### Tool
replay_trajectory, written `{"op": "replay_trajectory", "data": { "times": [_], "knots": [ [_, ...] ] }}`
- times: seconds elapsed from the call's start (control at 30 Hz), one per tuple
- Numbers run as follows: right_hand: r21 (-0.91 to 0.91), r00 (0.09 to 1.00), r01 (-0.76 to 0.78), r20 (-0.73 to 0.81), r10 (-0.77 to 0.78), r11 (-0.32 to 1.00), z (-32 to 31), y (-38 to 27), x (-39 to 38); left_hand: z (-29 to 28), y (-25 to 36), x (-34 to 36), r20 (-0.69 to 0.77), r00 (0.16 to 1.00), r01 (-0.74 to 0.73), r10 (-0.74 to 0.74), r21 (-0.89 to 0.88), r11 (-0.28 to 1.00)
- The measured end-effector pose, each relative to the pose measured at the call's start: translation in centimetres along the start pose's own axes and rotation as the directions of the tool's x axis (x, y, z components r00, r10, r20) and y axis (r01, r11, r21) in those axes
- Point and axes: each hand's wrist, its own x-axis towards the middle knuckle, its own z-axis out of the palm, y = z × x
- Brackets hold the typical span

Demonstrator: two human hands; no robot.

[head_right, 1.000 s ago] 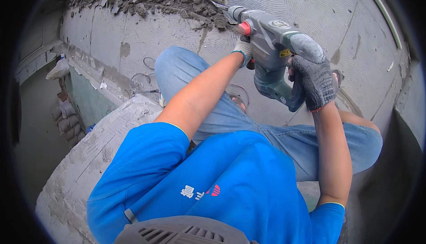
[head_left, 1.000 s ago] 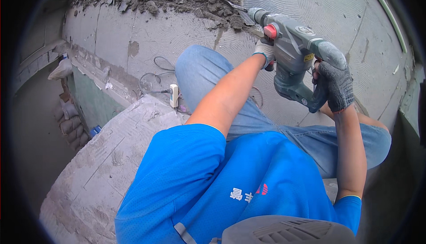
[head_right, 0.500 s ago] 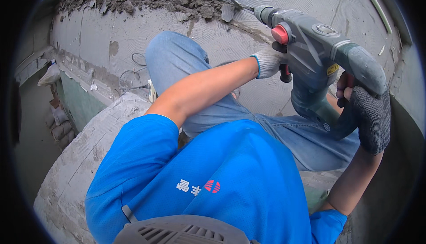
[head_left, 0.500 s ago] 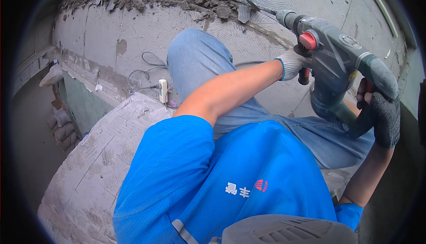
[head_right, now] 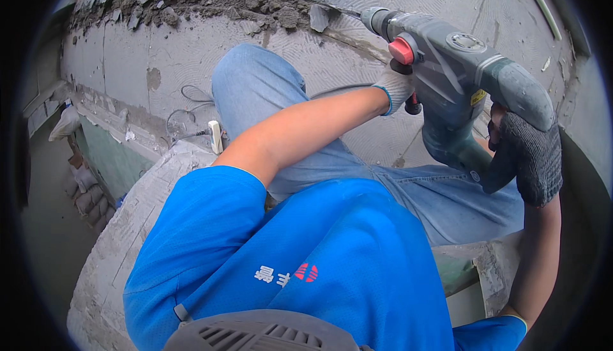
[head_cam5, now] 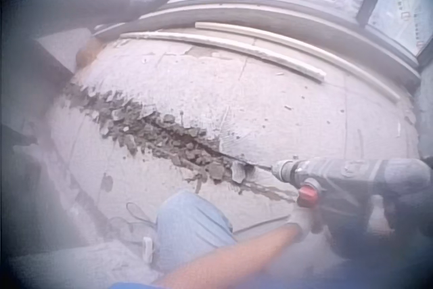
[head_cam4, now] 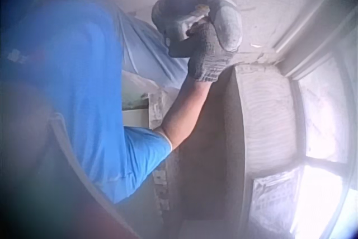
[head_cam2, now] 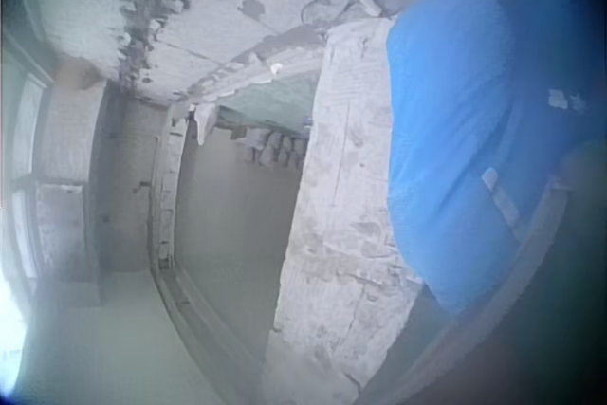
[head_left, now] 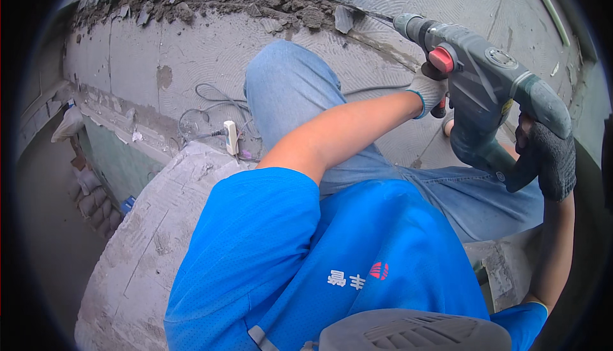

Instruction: Breaking up a concrete floor using a rotary hammer.

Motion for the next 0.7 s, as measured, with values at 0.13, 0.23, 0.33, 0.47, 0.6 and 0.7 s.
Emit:
{"op": "replay_trajectory", "data": {
  "times": [0.13, 0.23, 0.33, 0.47, 0.6, 0.7],
  "knots": [
    [0.05, 0.999, 0.033, -0.043, -0.031, 0.998, -0.9, -0.2, 1.5, 0.5, -0.9, 2.0, -0.09, 0.996, 0.027, -0.01, 0.19, 0.981],
    [0.073, 0.984, 0.18, -0.019, -0.179, 0.981, 0.1, 0.2, 2.1, 0.3, -1.0, 1.7, -0.062, 0.998, 0.012, -0.008, 0.072, 0.997],
    [-0.244, 0.994, 0.081, -0.051, -0.096, 0.966, -0.7, -0.8, 2.1, 0.0, -0.9, 1.9, -0.096, 0.988, 0.121, -0.121, -0.007, 0.993],
    [-0.114, 0.989, 0.083, -0.114, -0.096, 0.99, 1.8, -0.9, 2.1, -2.2, -2.8, 2.6, -0.007, 0.999, -0.04, 0.039, -0.176, 0.984],
    [-0.242, 0.988, 0.106, -0.087, -0.131, 0.965, 1.9, -1.1, 1.1, -0.7, -3.2, 2.9, -0.069, 0.991, -0.122, 0.111, -0.201, 0.972],
    [-0.142, 0.995, 0.07, -0.065, -0.08, 0.987, 1.6, -0.3, 2.0, -1.6, -3.3, 2.2, -0.053, 0.994, -0.105, 0.1, -0.115, 0.988]
  ]
}}
